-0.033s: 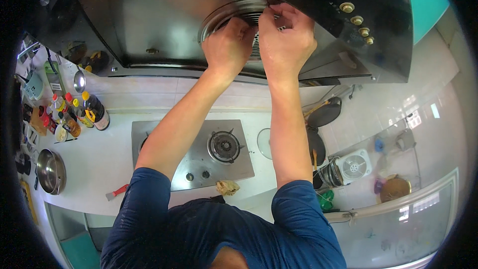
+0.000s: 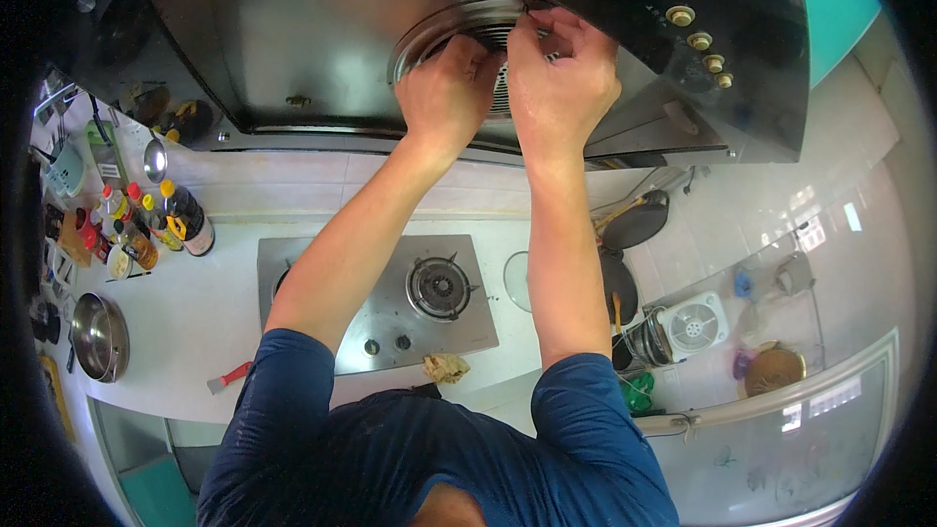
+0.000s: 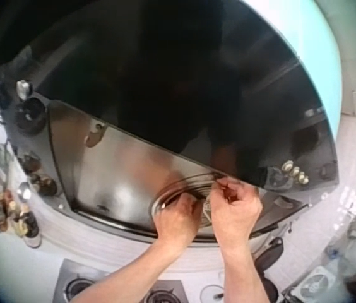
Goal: The person installs a circular metal grate onto an overhead kitchen exhaust fan using a screwdriver.
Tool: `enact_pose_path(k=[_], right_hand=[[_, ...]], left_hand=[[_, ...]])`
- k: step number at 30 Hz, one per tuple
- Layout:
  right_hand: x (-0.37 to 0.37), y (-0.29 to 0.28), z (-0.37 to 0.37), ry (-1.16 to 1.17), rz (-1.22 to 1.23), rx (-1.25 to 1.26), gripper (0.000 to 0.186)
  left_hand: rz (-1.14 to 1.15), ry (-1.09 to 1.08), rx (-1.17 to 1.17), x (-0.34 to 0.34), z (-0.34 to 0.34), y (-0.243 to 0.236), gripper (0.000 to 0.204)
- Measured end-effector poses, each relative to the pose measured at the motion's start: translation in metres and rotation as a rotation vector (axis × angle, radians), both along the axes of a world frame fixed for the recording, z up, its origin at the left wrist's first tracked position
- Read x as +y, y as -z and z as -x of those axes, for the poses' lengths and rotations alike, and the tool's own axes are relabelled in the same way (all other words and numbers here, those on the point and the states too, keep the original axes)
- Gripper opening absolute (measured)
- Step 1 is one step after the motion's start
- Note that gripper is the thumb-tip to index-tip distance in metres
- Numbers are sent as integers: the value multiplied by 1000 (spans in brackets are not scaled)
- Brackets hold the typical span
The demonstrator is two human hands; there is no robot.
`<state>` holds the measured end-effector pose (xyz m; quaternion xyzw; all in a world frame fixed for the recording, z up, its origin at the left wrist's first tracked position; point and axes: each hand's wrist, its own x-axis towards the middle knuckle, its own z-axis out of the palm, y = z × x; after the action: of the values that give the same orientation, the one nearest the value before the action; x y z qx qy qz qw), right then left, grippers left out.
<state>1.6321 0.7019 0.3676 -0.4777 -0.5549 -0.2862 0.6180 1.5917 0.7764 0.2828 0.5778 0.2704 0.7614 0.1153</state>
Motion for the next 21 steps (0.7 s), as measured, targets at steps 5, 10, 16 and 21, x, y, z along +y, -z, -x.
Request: enact_pose_path(k=[5, 10, 16, 21], right_hand=[[2, 0, 1, -65, -29, 76, 27], [7, -1, -7, -281, -93, 196, 28], [5, -3, -19, -376, -60, 305, 30], [1, -5, -13, -418, -18, 389, 31]], left_hand=[[-10, -9, 13, 1, 0, 2, 24], [-25, 30, -14, -1, 1, 2, 22], [-17, 37, -13, -5, 0, -2, 22], [-14, 25, -18, -2, -2, 2, 23]])
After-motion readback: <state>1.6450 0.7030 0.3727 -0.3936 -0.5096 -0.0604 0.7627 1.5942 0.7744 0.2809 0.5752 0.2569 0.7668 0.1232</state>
